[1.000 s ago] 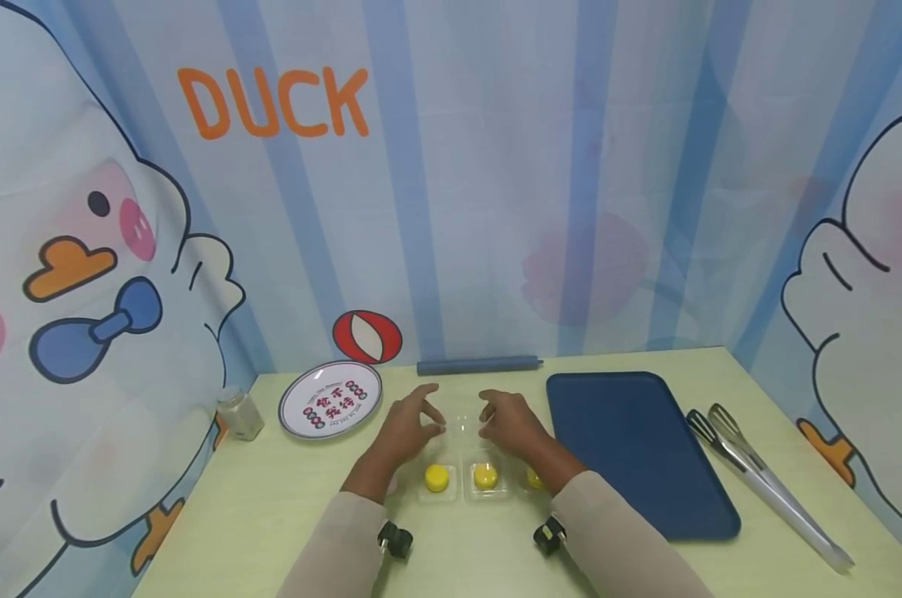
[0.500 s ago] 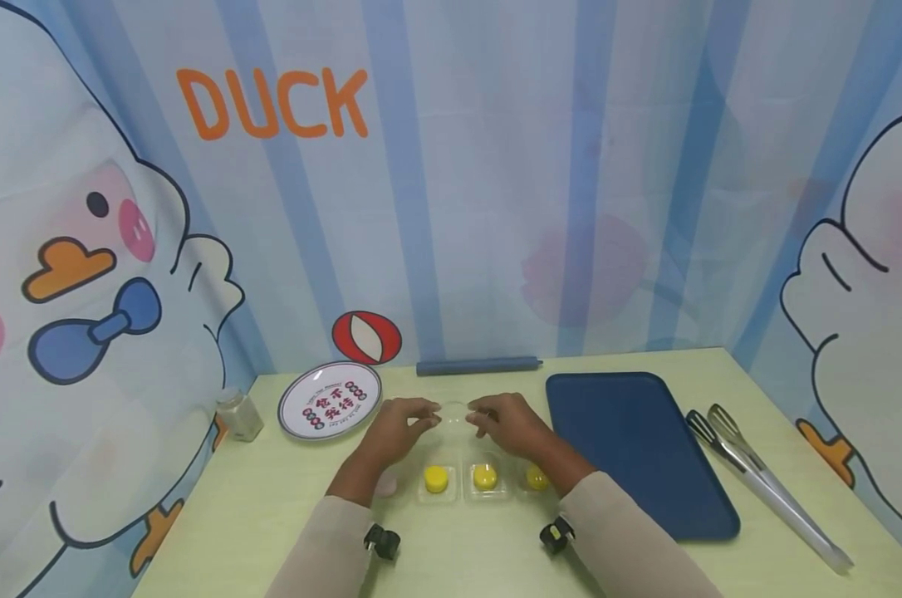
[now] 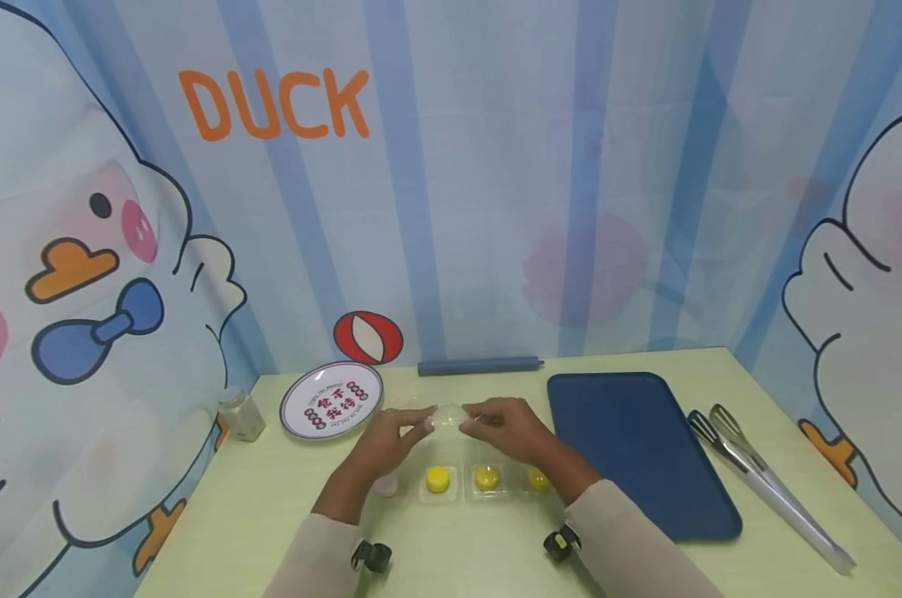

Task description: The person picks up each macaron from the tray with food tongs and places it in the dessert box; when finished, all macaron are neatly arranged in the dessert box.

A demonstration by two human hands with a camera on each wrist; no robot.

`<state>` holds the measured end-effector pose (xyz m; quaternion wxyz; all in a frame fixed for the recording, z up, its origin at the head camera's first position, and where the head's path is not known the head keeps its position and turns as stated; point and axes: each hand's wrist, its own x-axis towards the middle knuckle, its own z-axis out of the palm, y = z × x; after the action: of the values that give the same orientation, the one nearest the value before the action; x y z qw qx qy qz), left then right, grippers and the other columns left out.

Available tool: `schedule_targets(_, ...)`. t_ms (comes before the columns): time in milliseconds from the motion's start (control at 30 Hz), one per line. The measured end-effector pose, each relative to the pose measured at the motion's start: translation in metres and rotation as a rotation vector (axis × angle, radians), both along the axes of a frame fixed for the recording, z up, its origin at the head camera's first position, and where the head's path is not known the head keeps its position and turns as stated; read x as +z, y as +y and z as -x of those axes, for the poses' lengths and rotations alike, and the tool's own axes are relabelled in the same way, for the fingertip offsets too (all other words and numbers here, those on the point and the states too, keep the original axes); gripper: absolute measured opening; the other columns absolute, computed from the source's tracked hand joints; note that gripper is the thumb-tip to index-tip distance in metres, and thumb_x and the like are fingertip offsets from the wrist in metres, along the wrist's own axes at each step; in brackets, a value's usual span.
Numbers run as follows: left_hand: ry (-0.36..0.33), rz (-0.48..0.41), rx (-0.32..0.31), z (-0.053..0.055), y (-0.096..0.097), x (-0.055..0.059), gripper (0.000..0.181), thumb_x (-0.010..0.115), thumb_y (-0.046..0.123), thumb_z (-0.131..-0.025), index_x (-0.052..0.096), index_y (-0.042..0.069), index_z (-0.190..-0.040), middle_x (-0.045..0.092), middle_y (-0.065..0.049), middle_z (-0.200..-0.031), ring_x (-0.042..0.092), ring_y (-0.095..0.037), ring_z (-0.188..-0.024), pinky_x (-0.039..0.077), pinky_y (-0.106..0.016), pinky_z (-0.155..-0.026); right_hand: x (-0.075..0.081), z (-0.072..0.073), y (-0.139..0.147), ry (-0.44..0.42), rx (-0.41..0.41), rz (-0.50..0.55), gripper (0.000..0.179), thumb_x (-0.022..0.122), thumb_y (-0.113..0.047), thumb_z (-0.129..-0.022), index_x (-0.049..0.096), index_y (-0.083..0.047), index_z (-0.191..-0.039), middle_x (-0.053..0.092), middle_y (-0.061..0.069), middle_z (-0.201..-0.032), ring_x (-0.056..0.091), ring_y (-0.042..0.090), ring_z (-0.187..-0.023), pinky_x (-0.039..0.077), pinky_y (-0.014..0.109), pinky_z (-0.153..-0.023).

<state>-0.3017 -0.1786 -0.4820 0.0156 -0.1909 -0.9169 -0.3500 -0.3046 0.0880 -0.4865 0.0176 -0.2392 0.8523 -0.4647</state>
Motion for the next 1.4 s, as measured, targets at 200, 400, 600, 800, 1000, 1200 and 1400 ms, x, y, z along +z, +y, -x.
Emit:
schedule_targets(200, -0.028, -0.009, 0.008, -0.008, -0.004, -0.001, 0.051, 0.081, 0.038, -0.099, 0.072, 0.019, -0.145, 0.071, -0.004, -0.150, 0.060, -0.036, -0.148, 0.046, -0.062, -0.124, 0.001, -0.005, 0.001, -0.029, 0.015, 0.072, 0.048, 0.082, -0.030, -0.099, 0.073, -0.008, -0.141, 0.071, 0.018, -0.144, 0.074, 0.036, -0.125, 0.059, 0.053, -0.111)
schedule_targets(400, -0.020, -0.059, 0.020, -0.013, -0.006, -0.004, 0.045, 0.084, 0.034, -0.097, 0.076, 0.023, -0.140, 0.072, -0.004, -0.148, 0.060, -0.037, -0.147, 0.046, -0.065, -0.123, 0.001, -0.011, -0.003, -0.029, 0.031, 0.075, 0.050, 0.088, -0.025, -0.094, 0.074, -0.007, -0.138, 0.073, 0.018, -0.141, 0.073, 0.038, -0.126, 0.059, 0.055, -0.112)
schedule_targets(600, -0.001, -0.087, -0.023, -0.020, -0.011, -0.002, 0.046, 0.087, 0.027, -0.094, 0.077, 0.018, -0.137, 0.074, -0.007, -0.144, 0.062, -0.038, -0.143, 0.047, -0.065, -0.122, 0.001, -0.017, -0.007, -0.006, 0.035, 0.090, 0.050, 0.092, -0.020, -0.089, 0.074, -0.007, -0.134, 0.072, 0.014, -0.136, 0.072, 0.035, -0.119, 0.060, 0.055, -0.109)
schedule_targets(800, 0.015, -0.076, -0.053, -0.026, -0.016, -0.003, 0.048, 0.089, 0.026, -0.092, 0.076, 0.014, -0.137, 0.074, -0.009, -0.143, 0.063, -0.039, -0.141, 0.048, -0.065, -0.120, 0.001, -0.024, -0.012, 0.002, 0.052, 0.042, 0.055, 0.093, -0.020, -0.088, 0.071, -0.007, -0.137, 0.070, 0.011, -0.138, 0.070, 0.030, -0.119, 0.063, 0.049, -0.105)
schedule_targets(1000, -0.031, -0.060, -0.032, -0.031, -0.020, -0.009, 0.050, 0.090, 0.031, -0.091, 0.076, 0.017, -0.137, 0.071, -0.007, -0.146, 0.059, -0.037, -0.143, 0.046, -0.068, -0.121, 0.000, -0.030, -0.016, 0.003, 0.055, -0.006, 0.057, 0.093, -0.025, -0.088, 0.072, -0.008, -0.137, 0.072, 0.010, -0.139, 0.070, 0.032, -0.123, 0.060, 0.053, -0.104)
schedule_targets(1200, -0.063, -0.044, -0.023, -0.037, -0.023, -0.014, 0.052, 0.090, 0.031, -0.091, 0.075, 0.016, -0.138, 0.058, -0.020, -0.158, 0.050, -0.045, -0.151, 0.041, -0.075, -0.121, -0.004, -0.034, -0.018, 0.041, 0.076, -0.034, 0.057, 0.093, -0.025, -0.088, 0.072, -0.005, -0.137, 0.072, 0.014, -0.141, 0.067, 0.038, -0.129, 0.055, 0.064, -0.109)
schedule_targets(1400, -0.017, -0.073, -0.067, -0.037, -0.027, -0.018, 0.053, 0.093, 0.030, -0.087, 0.076, 0.012, -0.134, 0.070, -0.009, -0.142, 0.054, -0.039, -0.144, 0.043, -0.071, -0.121, -0.005, -0.041, -0.022, 0.075, 0.059, -0.085, 0.055, 0.093, -0.024, -0.087, 0.073, -0.007, -0.136, 0.070, 0.014, -0.144, 0.059, 0.041, -0.141, 0.036, 0.076, -0.119)
